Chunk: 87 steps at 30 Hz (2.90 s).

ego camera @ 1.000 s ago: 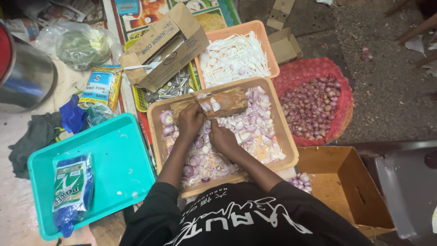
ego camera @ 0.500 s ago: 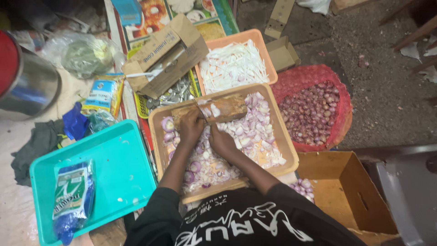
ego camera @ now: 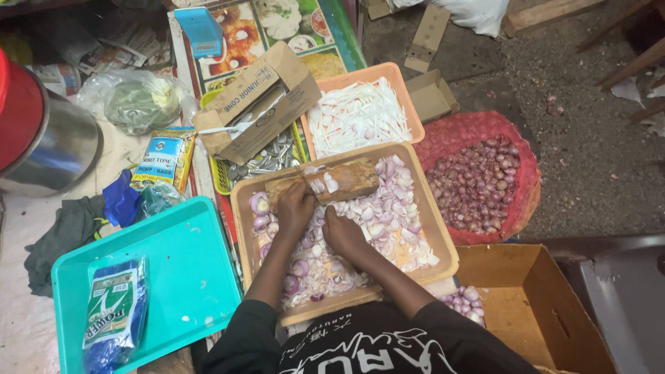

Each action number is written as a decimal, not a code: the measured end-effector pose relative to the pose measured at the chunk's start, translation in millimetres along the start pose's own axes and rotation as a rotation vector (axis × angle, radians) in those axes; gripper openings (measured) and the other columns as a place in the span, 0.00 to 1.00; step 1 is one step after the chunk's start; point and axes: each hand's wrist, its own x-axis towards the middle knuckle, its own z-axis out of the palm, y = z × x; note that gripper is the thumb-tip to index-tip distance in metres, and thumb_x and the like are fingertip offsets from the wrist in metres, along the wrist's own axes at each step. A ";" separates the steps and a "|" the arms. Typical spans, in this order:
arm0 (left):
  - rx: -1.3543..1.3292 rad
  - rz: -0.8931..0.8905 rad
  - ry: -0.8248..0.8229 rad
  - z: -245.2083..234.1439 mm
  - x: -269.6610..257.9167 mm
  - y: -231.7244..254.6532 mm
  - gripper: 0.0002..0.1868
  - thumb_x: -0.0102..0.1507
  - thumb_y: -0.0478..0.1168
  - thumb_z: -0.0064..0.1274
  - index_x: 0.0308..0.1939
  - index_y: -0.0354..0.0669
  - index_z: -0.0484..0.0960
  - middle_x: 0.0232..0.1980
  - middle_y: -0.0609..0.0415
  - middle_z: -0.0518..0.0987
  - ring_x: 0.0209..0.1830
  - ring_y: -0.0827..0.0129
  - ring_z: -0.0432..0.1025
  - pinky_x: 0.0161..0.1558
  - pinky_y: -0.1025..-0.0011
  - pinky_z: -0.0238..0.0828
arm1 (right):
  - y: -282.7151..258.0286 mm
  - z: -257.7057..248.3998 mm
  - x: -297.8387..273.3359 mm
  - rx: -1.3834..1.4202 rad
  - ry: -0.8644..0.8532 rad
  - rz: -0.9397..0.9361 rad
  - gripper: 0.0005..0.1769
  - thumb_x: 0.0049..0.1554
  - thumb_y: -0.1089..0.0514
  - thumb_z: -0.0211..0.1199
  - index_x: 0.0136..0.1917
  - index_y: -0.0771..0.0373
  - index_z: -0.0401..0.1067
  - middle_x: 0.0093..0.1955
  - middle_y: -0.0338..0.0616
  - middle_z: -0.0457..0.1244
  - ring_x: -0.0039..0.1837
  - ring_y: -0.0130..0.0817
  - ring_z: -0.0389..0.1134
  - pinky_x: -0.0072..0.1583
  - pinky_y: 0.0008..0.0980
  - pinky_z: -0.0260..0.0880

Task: The person slices onions by hand using a knife and a wooden block as a cutting surface, placing the sliced pieces into a tray.

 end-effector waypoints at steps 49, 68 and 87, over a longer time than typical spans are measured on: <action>0.062 -0.302 0.198 -54.1 -23.4 -58.6 0.14 0.62 0.31 0.52 0.52 0.40 0.79 0.48 0.40 0.81 0.49 0.48 0.77 0.48 0.58 0.75 | 34.1 -56.5 -64.8 0.257 -0.120 0.264 0.20 0.62 0.46 0.47 0.58 0.61 0.65 0.40 0.61 0.71 0.45 0.60 0.75 0.50 0.53 0.72; 0.150 -0.438 -0.237 -52.2 -78.3 5.1 0.27 0.56 0.40 0.64 0.54 0.41 0.69 0.46 0.36 0.82 0.47 0.38 0.76 0.47 0.48 0.71 | 73.0 -45.6 -72.9 0.247 0.286 0.297 0.19 0.63 0.49 0.50 0.54 0.68 0.68 0.43 0.68 0.68 0.50 0.68 0.70 0.51 0.58 0.66; 0.192 -0.135 -0.111 7.6 -5.7 1.0 0.28 0.51 0.44 0.66 0.53 0.44 0.75 0.50 0.46 0.80 0.58 0.49 0.70 0.65 0.48 0.52 | 99.7 -91.5 -105.5 0.740 0.250 0.321 0.26 0.53 0.63 0.59 0.65 0.60 0.70 0.39 0.38 0.65 0.30 0.28 0.66 0.34 0.30 0.67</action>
